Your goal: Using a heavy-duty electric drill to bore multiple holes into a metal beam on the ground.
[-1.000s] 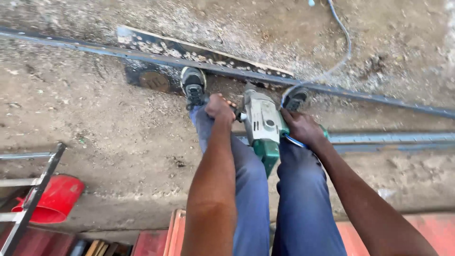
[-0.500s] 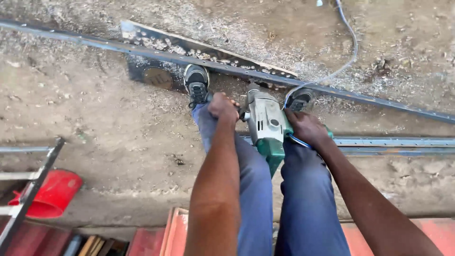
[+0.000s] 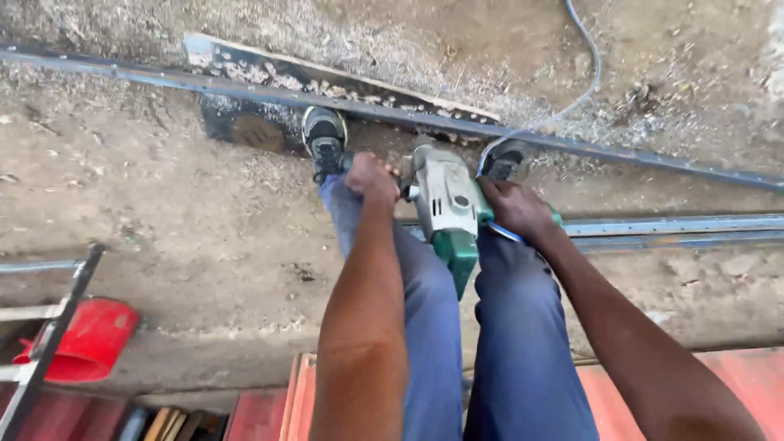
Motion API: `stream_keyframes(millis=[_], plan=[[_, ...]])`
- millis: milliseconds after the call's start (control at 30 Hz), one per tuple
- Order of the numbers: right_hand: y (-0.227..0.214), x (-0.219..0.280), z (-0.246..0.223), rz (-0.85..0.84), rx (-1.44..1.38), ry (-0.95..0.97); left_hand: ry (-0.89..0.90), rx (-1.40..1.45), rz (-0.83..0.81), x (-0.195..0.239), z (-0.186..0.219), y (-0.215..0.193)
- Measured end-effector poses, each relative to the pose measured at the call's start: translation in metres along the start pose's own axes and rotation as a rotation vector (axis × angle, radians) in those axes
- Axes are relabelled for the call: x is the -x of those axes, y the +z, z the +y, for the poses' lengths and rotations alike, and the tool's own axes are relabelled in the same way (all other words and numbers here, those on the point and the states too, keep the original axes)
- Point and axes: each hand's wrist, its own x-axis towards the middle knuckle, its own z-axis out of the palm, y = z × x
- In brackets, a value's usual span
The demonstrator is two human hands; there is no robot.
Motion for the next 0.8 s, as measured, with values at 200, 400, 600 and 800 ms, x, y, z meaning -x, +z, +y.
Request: stream_keyframes(millis=[200,400,600,800], plan=[[-0.018,0.002,-0.006,0.011,0.017,-0.04,0.032,0.015,0.003,-0.03,0.016,-0.001],[-0.023,0.0,-0.015,-0.026,0.025,0.033,0.023,0.034,-0.026,-0.054,0.025,0.009],[-0.012,-0.005,-0.01,-0.006,0.037,-0.044,0.021,0.06,-0.051,-0.021,0.002,0.037],[-0.014,-0.004,-0.019,0.068,0.023,-0.05,-0.456,1.093,0.025,0.192,-0.081,-0.096]])
